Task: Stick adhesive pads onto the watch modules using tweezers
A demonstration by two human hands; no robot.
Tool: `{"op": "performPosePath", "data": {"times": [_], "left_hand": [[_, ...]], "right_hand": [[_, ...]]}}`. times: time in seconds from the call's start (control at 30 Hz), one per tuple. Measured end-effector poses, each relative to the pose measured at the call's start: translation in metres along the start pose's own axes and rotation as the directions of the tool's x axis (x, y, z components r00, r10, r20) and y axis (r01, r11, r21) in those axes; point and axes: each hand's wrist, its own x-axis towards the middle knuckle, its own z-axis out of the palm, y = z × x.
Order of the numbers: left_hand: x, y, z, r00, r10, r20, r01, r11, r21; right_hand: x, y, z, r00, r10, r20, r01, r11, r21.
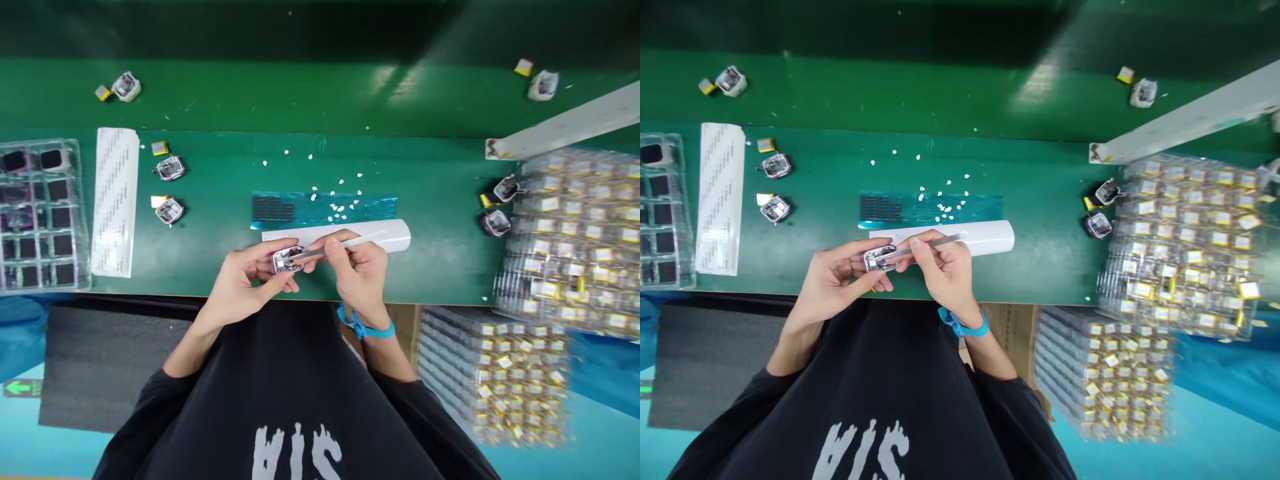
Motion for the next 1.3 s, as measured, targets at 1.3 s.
{"op": "performPosePath", "data": {"times": [1.3], "left_hand": [[0.016, -0.004, -0.017, 0.984, 0.155, -0.089, -0.12, 0.944, 0.306]], "right_hand": [[0.023, 0.013, -0.022, 0.975, -0.143, -0.172, 0.092, 0.957, -0.277]]}}
